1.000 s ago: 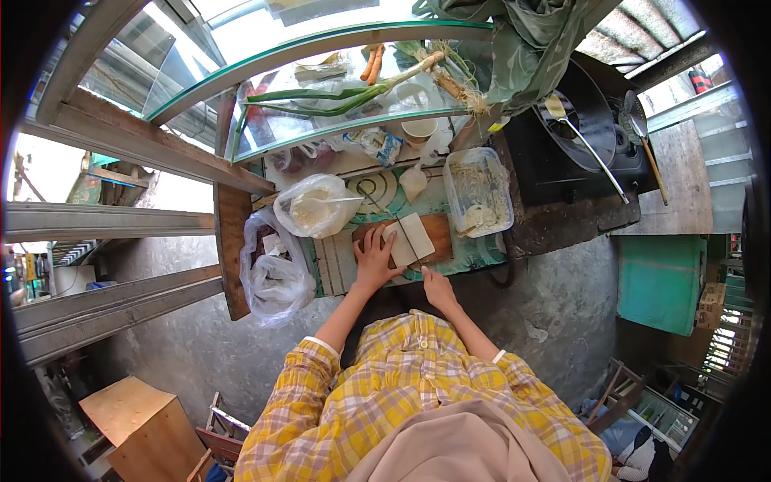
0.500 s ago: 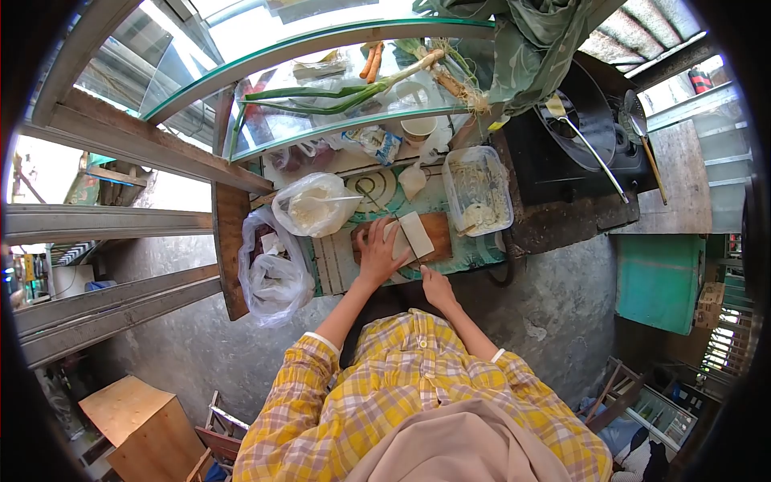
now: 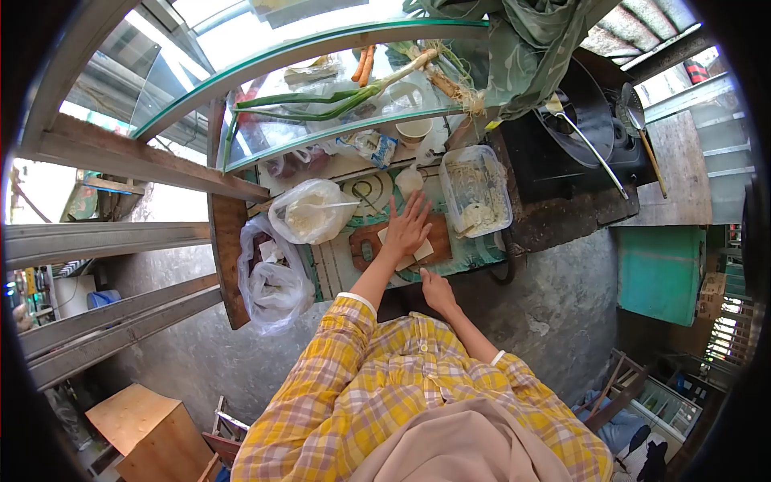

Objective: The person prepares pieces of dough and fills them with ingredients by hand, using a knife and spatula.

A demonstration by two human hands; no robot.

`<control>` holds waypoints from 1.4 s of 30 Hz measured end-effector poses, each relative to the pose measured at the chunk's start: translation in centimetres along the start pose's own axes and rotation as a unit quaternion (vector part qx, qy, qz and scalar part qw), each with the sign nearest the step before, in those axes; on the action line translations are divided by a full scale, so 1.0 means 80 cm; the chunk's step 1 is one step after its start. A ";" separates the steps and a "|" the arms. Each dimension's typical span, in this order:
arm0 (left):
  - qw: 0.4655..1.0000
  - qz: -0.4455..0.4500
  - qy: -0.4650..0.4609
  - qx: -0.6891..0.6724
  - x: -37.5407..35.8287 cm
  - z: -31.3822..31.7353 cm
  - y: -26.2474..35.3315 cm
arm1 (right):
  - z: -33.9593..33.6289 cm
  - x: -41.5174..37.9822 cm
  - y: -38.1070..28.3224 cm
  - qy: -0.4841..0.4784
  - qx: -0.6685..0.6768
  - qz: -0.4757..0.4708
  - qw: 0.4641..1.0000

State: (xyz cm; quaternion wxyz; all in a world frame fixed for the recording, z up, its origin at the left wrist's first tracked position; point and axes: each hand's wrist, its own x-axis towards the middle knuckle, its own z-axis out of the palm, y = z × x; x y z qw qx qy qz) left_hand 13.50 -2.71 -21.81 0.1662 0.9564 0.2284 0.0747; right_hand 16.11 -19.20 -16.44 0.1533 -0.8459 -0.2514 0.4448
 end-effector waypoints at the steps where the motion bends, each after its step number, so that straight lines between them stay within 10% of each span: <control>1: 1.000 0.000 -0.001 -0.002 0.001 0.000 0.000 | -0.002 0.001 -0.001 0.002 -0.006 -0.002 1.000; 42: 0.983 -0.118 0.092 -0.103 -0.107 -0.038 0.000 | 0.009 0.005 0.012 0.029 -0.050 -0.047 0.997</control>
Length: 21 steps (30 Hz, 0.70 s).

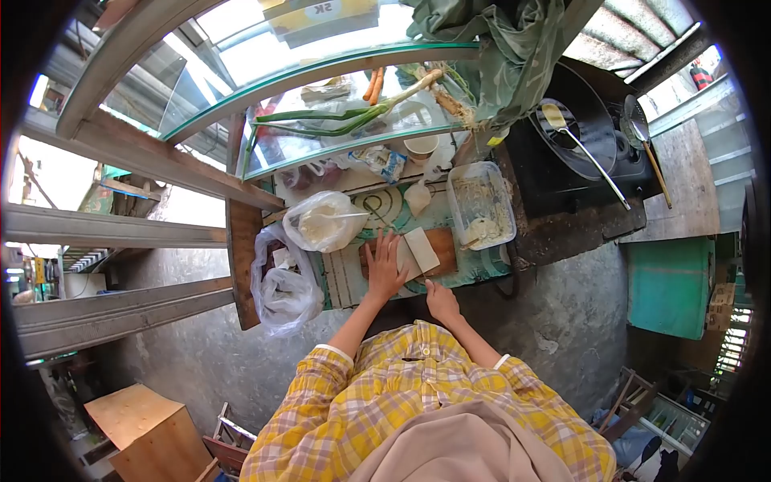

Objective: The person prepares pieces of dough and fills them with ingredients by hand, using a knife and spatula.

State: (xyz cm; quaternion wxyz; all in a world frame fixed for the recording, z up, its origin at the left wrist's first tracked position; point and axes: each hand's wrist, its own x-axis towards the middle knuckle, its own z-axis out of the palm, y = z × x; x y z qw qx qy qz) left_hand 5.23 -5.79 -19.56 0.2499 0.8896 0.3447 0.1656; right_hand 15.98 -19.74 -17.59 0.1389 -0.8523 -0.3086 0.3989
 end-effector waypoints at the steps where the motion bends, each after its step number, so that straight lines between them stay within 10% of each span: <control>1: 0.999 -0.001 -0.030 0.024 -0.014 -0.003 0.001 | 0.001 0.001 0.001 -0.006 -0.002 0.004 1.000; 21: 0.985 0.024 -0.055 0.162 -0.023 0.031 -0.016 | -0.004 -0.021 0.000 -0.001 0.008 0.028 1.000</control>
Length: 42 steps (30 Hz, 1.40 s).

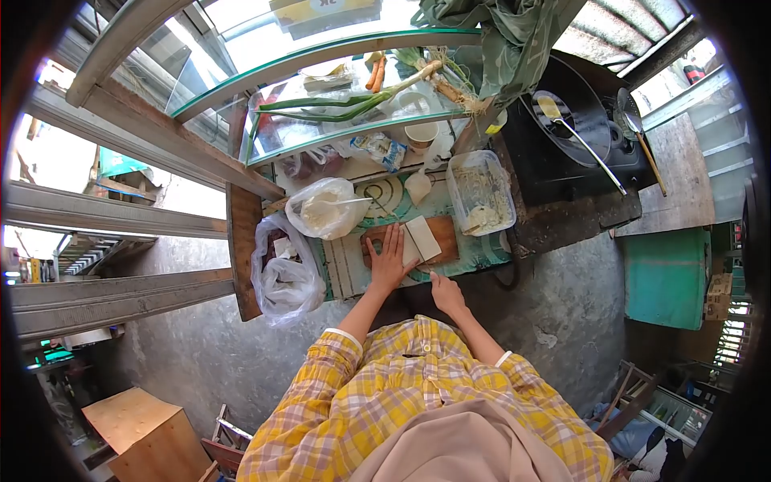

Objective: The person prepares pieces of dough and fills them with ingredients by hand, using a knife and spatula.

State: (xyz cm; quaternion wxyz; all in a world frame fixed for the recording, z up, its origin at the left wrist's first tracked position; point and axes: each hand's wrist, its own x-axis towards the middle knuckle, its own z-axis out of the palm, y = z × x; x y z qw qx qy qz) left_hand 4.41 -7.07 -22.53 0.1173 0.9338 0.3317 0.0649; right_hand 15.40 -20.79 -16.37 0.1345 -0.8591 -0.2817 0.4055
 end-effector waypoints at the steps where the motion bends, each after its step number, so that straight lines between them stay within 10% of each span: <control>1: 1.000 -0.003 -0.004 0.004 0.001 0.000 0.001 | -0.001 -0.001 -0.001 -0.004 0.000 0.006 1.000; 29: 1.000 -0.002 -0.005 -0.006 0.014 -0.022 0.003 | -0.051 -0.102 0.055 -0.026 -0.001 0.044 0.999; 42: 0.977 -0.162 -0.120 -0.067 0.050 -0.045 0.002 | -0.088 -0.050 0.069 -0.001 0.013 0.034 0.999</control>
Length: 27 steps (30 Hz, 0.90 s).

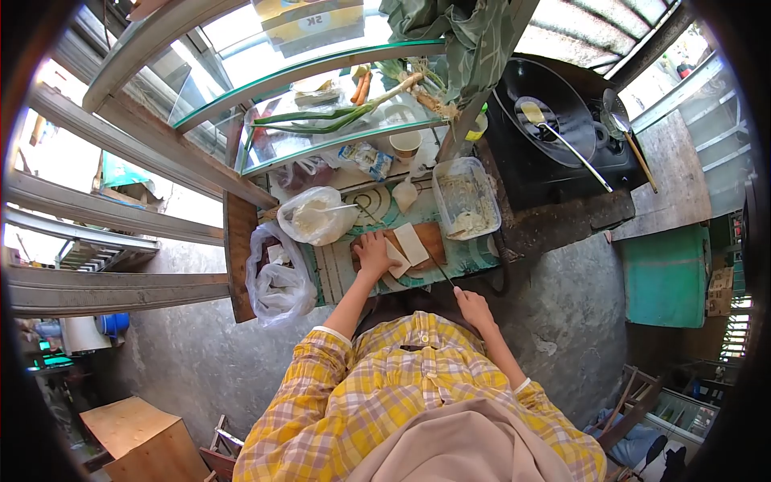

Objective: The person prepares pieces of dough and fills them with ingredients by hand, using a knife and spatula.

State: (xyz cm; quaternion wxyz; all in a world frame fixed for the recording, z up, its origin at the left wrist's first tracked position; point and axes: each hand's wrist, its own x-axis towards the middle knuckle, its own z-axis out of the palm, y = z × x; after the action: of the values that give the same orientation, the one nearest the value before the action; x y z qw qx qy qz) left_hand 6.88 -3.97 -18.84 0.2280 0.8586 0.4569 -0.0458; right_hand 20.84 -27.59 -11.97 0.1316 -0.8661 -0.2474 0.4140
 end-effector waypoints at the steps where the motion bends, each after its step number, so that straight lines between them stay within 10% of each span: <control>1: 1.000 -0.006 -0.006 0.002 0.000 0.001 0.000 | 0.001 0.005 0.003 0.001 0.004 -0.002 1.000; 19: 0.966 0.109 0.057 -0.227 -0.021 -0.033 -0.022 | 0.012 0.048 0.026 0.054 0.052 -0.025 0.997; 27: 0.922 0.201 -0.204 -0.260 -0.027 -0.119 0.020 | 0.003 0.050 0.026 0.014 0.053 -0.023 0.998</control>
State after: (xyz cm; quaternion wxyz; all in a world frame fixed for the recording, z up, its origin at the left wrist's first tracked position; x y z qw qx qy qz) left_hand 5.64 -2.25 -9.15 0.5361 0.8148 0.2143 -0.0531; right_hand 23.46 -27.24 -15.61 0.1901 -0.8578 -0.2431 0.4110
